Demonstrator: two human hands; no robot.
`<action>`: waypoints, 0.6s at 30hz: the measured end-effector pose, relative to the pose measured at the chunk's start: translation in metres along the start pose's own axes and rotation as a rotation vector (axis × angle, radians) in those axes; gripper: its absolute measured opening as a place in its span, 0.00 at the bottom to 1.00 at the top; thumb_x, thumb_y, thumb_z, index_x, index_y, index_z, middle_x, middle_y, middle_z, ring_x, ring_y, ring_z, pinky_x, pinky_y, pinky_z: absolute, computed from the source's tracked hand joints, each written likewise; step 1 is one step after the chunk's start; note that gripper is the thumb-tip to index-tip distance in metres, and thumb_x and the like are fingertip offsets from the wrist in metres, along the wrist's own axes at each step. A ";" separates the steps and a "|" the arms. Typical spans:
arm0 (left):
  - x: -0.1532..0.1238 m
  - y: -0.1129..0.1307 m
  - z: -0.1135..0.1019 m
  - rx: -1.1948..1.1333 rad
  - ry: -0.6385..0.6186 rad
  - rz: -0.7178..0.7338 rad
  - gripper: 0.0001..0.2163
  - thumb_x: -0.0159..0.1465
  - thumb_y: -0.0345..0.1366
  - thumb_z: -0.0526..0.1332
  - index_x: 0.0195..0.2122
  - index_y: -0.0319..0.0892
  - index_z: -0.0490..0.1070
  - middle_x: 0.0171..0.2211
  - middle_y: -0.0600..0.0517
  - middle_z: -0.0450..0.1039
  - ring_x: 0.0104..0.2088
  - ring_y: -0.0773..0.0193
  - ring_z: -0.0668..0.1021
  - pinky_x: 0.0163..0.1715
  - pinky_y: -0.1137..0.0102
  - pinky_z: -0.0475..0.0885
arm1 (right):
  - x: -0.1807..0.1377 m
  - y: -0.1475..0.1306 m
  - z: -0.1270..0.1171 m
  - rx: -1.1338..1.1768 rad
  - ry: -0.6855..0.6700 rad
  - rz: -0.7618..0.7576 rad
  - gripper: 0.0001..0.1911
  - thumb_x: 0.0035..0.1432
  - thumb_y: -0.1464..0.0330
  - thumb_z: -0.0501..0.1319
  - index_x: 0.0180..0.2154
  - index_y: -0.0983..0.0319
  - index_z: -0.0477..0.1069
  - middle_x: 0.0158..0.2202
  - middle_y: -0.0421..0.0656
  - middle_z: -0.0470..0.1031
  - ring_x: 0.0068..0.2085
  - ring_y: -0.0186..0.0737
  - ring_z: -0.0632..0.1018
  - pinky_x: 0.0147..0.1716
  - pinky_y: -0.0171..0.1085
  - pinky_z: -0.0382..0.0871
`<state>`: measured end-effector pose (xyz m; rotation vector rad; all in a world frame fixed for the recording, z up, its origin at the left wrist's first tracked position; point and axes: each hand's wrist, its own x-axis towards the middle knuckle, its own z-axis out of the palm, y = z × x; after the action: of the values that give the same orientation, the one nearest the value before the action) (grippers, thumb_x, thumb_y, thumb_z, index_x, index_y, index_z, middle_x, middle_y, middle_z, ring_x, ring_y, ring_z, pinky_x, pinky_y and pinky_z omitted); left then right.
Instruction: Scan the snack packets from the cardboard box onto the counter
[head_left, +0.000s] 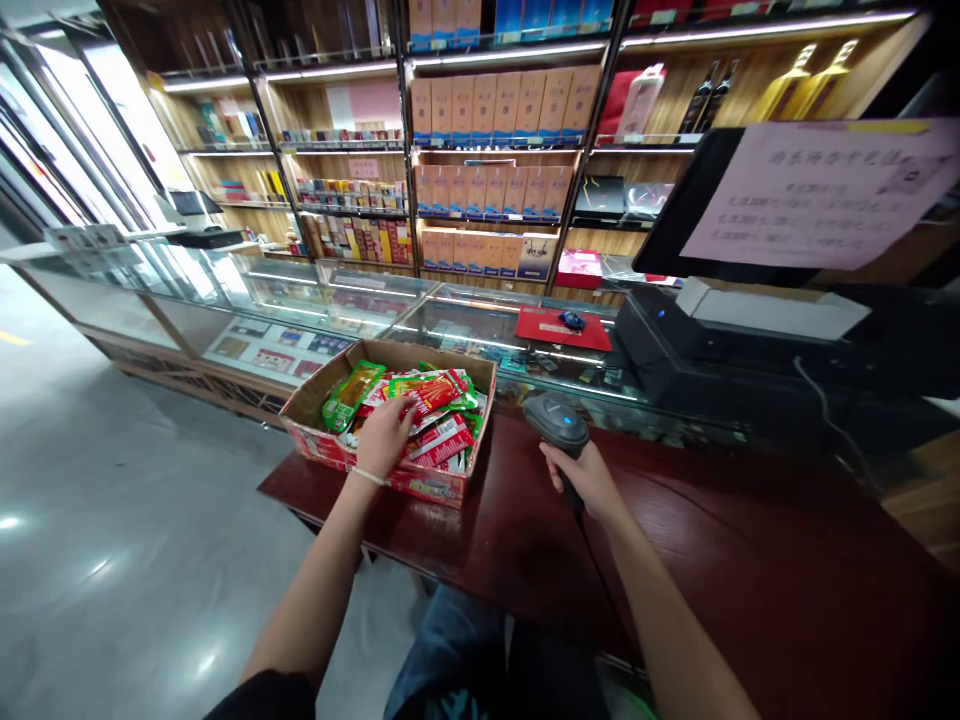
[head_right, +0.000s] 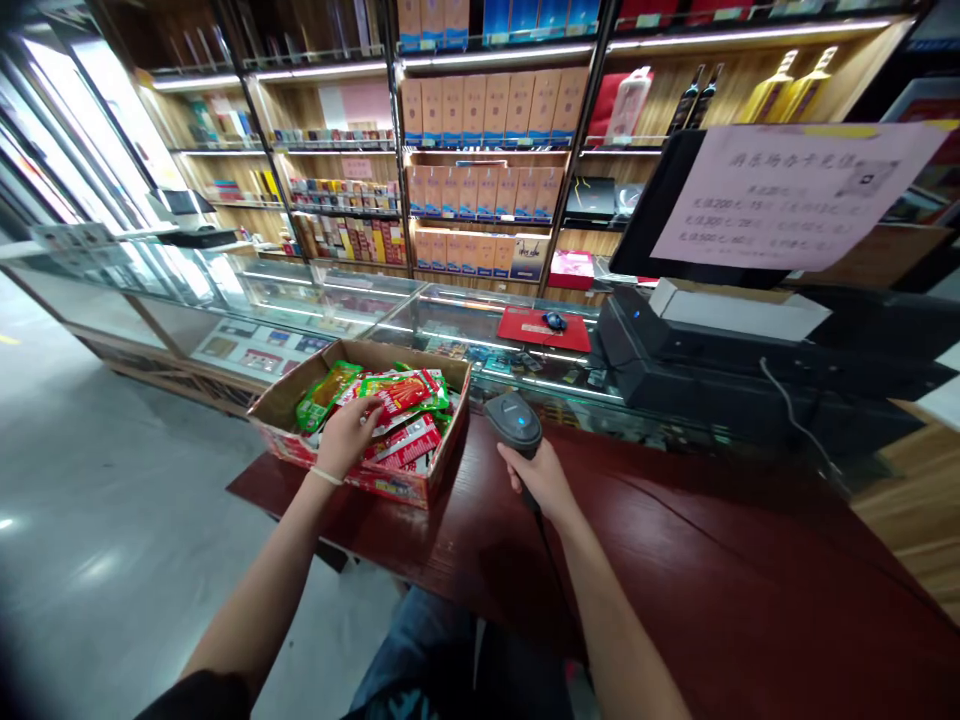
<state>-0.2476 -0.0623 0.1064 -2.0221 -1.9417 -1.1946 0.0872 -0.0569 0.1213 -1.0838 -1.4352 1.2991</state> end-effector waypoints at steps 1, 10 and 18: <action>-0.001 0.001 0.000 0.003 -0.022 -0.011 0.11 0.67 0.38 0.55 0.45 0.45 0.74 0.42 0.47 0.78 0.43 0.57 0.79 0.46 0.65 0.71 | 0.001 0.001 -0.001 0.003 0.006 -0.002 0.19 0.53 0.56 0.68 0.24 0.62 0.67 0.16 0.35 0.65 0.14 0.29 0.65 0.13 0.30 0.58; -0.002 0.052 -0.003 -0.058 -0.068 0.008 0.11 0.67 0.40 0.55 0.47 0.45 0.73 0.43 0.49 0.79 0.40 0.59 0.80 0.43 0.67 0.73 | 0.001 0.010 -0.022 0.015 0.070 -0.034 0.16 0.54 0.57 0.67 0.27 0.63 0.69 0.16 0.35 0.66 0.13 0.29 0.66 0.12 0.30 0.57; -0.032 0.175 0.070 -0.502 -0.328 0.205 0.11 0.69 0.38 0.53 0.47 0.46 0.74 0.45 0.51 0.78 0.44 0.62 0.79 0.48 0.68 0.73 | -0.028 0.027 -0.067 -0.060 0.232 0.001 0.21 0.50 0.54 0.67 0.20 0.61 0.63 0.12 0.35 0.63 0.12 0.30 0.65 0.12 0.30 0.57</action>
<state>-0.0576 -0.0813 0.1164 -2.7425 -1.6014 -1.4897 0.1595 -0.0677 0.0968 -1.2322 -1.3060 1.0976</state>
